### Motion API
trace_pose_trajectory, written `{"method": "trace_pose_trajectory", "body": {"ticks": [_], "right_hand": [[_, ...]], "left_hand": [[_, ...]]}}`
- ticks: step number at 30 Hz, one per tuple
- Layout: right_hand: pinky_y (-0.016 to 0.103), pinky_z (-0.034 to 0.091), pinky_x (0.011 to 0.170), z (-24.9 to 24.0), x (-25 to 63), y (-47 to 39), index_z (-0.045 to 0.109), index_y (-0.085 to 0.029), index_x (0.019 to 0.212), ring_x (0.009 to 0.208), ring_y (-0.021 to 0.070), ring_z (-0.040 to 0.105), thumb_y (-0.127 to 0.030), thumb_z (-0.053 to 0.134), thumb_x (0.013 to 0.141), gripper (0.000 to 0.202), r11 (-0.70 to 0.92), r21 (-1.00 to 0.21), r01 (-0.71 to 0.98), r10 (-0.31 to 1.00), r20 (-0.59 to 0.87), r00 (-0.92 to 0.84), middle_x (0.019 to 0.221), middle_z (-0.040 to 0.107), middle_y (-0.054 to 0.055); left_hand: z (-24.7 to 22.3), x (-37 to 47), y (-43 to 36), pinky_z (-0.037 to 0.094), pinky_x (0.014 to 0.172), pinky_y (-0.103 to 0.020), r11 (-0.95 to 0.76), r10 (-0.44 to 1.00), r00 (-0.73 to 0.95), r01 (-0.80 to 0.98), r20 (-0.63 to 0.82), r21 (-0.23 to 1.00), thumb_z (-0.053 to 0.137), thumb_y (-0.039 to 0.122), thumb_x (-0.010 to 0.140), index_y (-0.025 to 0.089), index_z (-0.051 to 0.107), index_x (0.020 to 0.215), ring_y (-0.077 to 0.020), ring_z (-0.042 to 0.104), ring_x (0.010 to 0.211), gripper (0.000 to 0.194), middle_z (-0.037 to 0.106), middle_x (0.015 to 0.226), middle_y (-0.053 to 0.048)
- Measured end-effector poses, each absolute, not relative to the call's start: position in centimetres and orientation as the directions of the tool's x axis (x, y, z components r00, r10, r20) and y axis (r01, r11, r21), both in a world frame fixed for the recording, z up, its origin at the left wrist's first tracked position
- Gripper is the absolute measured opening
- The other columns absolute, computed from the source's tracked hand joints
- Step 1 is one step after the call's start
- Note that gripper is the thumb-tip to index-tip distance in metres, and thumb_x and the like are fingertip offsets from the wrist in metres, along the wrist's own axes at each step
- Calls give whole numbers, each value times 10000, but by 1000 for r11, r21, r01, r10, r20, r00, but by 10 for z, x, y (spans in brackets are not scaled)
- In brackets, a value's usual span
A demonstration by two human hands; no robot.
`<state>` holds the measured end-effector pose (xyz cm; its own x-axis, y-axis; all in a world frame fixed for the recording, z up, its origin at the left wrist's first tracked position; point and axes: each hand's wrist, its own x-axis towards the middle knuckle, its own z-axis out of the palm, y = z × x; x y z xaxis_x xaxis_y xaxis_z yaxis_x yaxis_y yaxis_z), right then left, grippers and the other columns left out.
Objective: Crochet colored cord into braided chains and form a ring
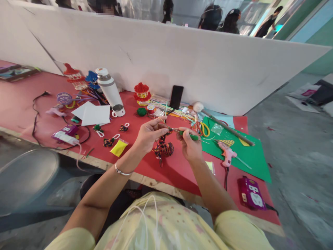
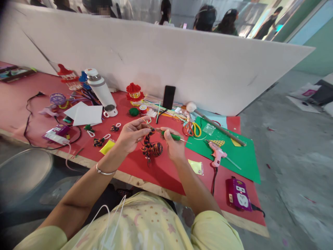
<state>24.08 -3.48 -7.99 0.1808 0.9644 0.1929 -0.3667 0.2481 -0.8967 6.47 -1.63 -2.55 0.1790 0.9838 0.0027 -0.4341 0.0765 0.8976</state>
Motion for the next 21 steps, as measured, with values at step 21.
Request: {"method": "trace_pose_trajectory", "body": {"ticks": [21], "right_hand": [[375,597,786,-77,247,-36,829,-292,916,929,236,787,-558,821,811,286,259,-922,-289,964,229,133,959,856,48]], "left_hand": [[-27,62,-16,285,422,-170,82,973,229,-452,26,888,931,162,614,165,787,1156,-45,521,527,561,711,747,1]]}}
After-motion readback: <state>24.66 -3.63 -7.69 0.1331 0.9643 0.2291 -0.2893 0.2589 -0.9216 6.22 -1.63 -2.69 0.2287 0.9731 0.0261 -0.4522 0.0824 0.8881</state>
